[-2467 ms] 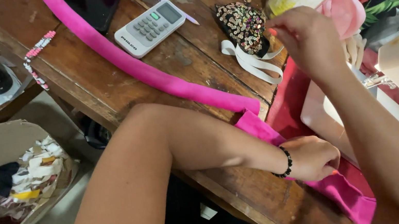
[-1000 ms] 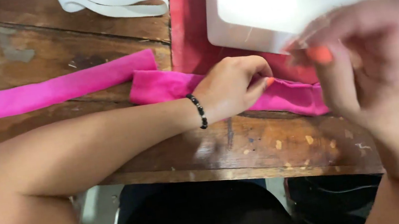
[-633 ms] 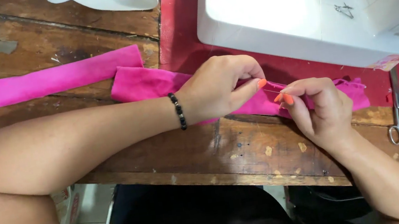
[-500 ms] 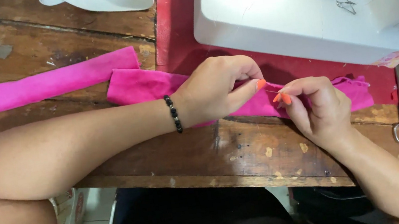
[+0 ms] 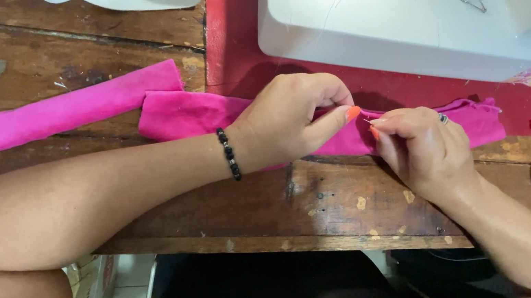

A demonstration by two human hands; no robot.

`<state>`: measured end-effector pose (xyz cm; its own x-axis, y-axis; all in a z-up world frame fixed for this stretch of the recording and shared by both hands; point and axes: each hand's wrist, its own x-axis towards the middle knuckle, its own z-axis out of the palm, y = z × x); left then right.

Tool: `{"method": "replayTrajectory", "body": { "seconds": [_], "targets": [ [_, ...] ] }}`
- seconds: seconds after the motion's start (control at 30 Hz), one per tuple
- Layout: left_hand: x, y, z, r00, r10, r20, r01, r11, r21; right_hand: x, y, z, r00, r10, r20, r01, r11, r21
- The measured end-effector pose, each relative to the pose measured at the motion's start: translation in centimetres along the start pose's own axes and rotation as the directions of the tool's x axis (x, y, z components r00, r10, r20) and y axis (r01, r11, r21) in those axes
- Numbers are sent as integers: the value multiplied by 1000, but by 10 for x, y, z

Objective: Folding and aligning pink fabric strips on a workbench in preparation for sewing.

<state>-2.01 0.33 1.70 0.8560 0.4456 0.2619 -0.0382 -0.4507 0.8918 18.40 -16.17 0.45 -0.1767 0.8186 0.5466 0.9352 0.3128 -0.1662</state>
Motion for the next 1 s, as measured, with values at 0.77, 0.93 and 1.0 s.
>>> {"method": "replayTrajectory", "body": {
  "seconds": [0.77,0.93,1.0],
  "targets": [
    [5,2,-10,982,107,154,-110,994,10,23,-29,-26,896,416,156,-444,861,248],
    [10,-7,-19,944,179,276,-170,984,-56,21,-24,-23,897,409,169,-441,860,258],
    [10,-10,-19,940,190,285,-178,982,-66,21,-25,-22,900,401,171,-434,864,254]
  ]
}}
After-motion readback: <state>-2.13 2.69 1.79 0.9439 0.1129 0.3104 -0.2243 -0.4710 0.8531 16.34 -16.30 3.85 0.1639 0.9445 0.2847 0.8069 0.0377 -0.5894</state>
